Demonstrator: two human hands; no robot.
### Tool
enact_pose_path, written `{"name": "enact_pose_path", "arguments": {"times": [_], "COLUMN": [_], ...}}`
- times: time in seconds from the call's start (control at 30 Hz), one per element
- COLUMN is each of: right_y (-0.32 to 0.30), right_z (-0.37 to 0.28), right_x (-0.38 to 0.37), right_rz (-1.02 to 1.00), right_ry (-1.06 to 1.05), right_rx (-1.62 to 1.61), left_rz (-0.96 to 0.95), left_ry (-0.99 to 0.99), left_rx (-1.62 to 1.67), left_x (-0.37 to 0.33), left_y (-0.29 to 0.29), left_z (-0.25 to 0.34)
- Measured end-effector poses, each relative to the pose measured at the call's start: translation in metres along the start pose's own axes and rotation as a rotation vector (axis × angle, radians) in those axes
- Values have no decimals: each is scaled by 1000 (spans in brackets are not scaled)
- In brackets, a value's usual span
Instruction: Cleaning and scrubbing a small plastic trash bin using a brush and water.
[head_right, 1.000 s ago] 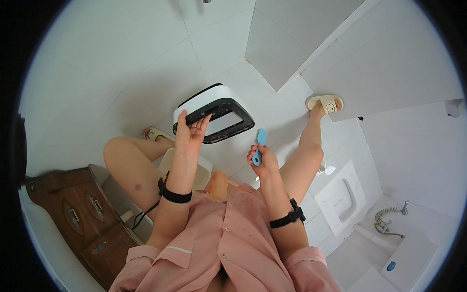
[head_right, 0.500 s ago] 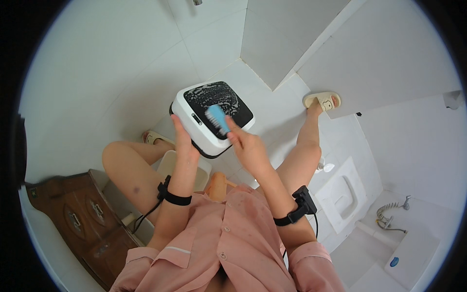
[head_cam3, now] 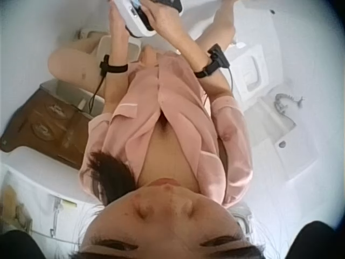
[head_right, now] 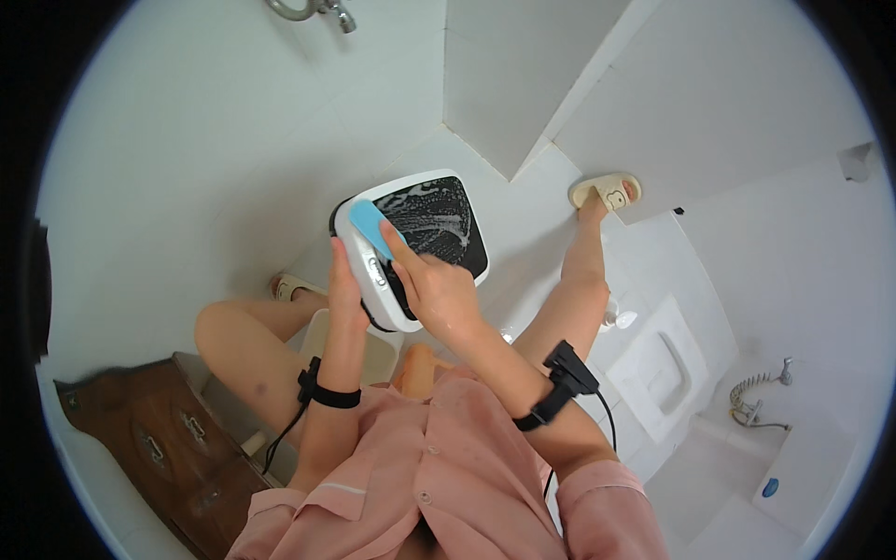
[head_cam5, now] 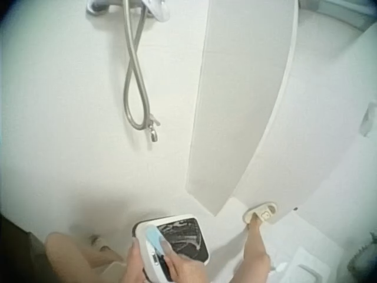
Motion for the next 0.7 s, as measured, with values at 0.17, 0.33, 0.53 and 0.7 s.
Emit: {"name": "enact_pose_path", "arguments": {"times": [0.17,0.33,0.53,0.7], "right_y": [-11,-21,-9,-9], "right_z": [117,-19,51,55], "right_x": [-22,-1,14,38], "right_rz": [22,117,47,96], "right_ry": [470,-57,193,141], "right_rx": [119,47,180,271], "left_rz": [-15,-144,-152,-137], "left_ry": [-54,20,32,95], "left_rx": [177,352,412,488], "left_x": [1,-5,-8,-1], "left_y": [7,12,19,15], "left_z": [-3,14,17,29]}}
Point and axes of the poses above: each hand's wrist, its own x-axis away from the middle knuckle, its own y-axis out of the palm, z = x × y, the point moved 7 cm from there along -x, towards the middle knuckle, and after that the axes turned 3 degrees about x, right-handed, at the moved point
